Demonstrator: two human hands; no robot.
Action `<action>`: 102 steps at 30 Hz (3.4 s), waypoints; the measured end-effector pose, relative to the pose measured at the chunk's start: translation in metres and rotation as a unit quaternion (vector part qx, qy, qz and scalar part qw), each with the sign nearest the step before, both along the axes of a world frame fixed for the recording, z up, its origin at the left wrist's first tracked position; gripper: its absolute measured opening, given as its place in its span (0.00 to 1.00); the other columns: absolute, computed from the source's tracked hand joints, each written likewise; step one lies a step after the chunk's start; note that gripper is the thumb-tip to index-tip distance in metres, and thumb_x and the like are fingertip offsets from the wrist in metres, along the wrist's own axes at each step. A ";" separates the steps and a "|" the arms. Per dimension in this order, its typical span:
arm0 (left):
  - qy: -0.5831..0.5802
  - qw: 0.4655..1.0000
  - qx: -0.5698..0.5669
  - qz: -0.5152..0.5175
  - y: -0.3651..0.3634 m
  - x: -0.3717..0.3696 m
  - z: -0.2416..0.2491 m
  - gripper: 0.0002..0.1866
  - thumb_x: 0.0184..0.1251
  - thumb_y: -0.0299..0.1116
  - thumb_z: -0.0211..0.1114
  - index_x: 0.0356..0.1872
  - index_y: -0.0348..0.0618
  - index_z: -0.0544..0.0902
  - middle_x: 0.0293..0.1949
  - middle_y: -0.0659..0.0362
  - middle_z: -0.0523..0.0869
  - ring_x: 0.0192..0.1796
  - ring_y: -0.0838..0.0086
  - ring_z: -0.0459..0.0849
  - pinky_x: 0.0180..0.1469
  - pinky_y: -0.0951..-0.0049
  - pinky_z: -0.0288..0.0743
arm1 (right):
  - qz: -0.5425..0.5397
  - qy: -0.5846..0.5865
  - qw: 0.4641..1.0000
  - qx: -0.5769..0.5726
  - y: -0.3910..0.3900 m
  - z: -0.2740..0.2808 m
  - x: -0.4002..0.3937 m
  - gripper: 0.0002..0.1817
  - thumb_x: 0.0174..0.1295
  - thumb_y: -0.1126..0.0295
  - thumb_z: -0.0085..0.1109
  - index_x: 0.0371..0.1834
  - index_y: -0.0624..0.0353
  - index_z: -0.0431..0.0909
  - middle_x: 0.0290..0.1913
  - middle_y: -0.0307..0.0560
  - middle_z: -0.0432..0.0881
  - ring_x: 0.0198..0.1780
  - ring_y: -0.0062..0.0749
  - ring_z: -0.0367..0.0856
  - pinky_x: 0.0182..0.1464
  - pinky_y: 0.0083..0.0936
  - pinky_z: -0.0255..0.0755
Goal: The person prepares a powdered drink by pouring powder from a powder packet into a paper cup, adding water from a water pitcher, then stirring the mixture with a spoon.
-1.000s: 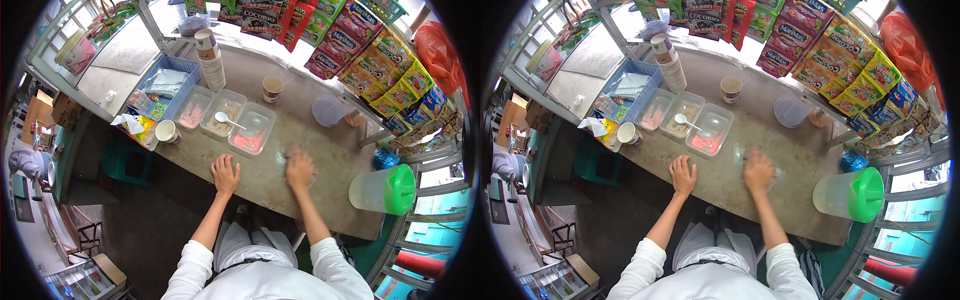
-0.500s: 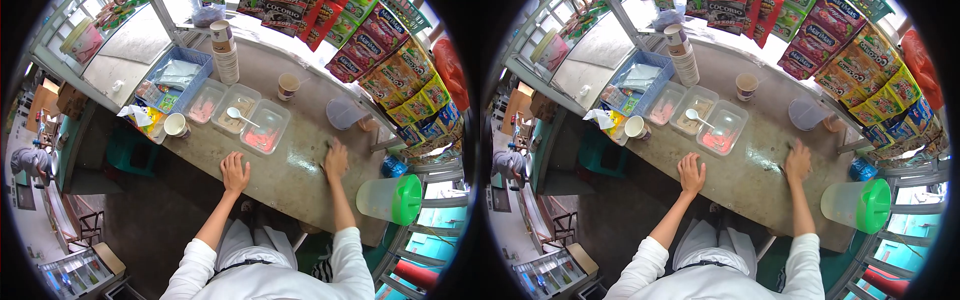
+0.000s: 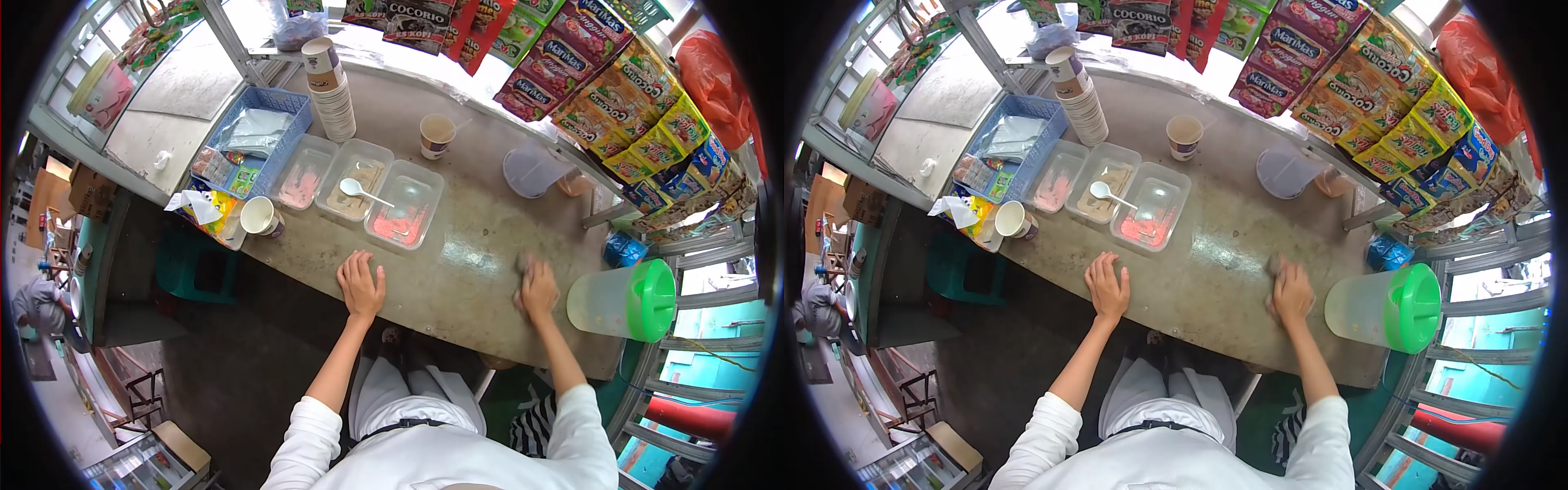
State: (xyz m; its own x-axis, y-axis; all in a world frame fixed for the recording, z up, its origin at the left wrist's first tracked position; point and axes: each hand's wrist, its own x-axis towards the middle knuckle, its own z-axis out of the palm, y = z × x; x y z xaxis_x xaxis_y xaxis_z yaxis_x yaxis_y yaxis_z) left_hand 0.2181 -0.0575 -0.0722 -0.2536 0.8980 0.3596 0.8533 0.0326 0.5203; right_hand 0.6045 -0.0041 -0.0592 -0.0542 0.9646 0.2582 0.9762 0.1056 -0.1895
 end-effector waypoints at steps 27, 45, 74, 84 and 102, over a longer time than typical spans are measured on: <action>0.012 1.000 0.009 -0.016 -0.003 0.001 -0.001 0.18 0.71 0.40 0.52 0.55 0.42 0.72 0.54 0.52 0.76 0.64 0.56 0.70 0.66 0.53 0.55 | -0.067 0.917 0.144 -0.366 -0.112 0.082 -0.101 0.23 0.70 0.50 0.48 0.59 0.54 0.75 0.42 0.47 0.82 0.36 0.43 0.80 0.37 0.41 0.80; 0.030 0.999 -0.014 0.001 0.001 0.005 0.006 0.21 0.66 0.43 0.57 0.54 0.41 0.72 0.54 0.51 0.75 0.64 0.54 0.70 0.66 0.51 0.56 | 0.052 -0.037 0.997 -0.040 -0.024 0.003 -0.060 0.31 0.63 0.56 0.53 0.72 0.35 0.65 0.74 0.40 0.62 0.76 0.43 0.55 0.65 0.55 0.54; -0.613 0.784 -0.071 0.073 -0.024 0.031 0.009 0.23 0.71 0.30 0.51 0.65 0.44 0.59 0.28 0.59 0.80 0.27 0.78 0.81 0.30 0.77 0.76 | 0.057 0.002 0.996 0.070 0.061 -0.017 -0.100 0.26 0.60 0.60 0.56 0.64 0.44 0.73 0.50 0.47 0.76 0.50 0.45 0.74 0.45 0.40 0.71; -0.637 0.746 -0.064 0.185 -0.171 -0.019 0.035 0.28 0.67 0.23 0.51 0.69 0.44 0.58 0.28 0.58 0.82 0.29 0.77 0.82 0.37 0.76 0.79 | 0.145 0.037 0.988 0.041 0.058 -0.003 -0.216 0.23 0.55 0.64 0.58 0.58 0.47 0.76 0.46 0.50 0.77 0.47 0.45 0.76 0.41 0.42 0.71; -0.585 0.770 0.005 0.256 -0.221 -0.037 0.053 0.27 0.70 0.24 0.49 0.70 0.43 0.57 0.29 0.58 0.82 0.31 0.77 0.82 0.40 0.76 0.79 | 0.120 0.047 0.986 0.101 0.115 -0.022 -0.280 0.21 0.57 0.64 0.57 0.57 0.47 0.77 0.45 0.49 0.76 0.45 0.44 0.76 0.40 0.40 0.71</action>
State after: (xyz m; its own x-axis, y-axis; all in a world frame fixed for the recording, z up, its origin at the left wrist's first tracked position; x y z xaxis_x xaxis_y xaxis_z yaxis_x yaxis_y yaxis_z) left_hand 0.1813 -0.2783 -0.0193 -0.7286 0.5715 -0.3775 -0.3220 0.2006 0.9252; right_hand 0.3245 0.1113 -0.0814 -0.2406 0.8551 0.4593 0.8976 0.3761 -0.2300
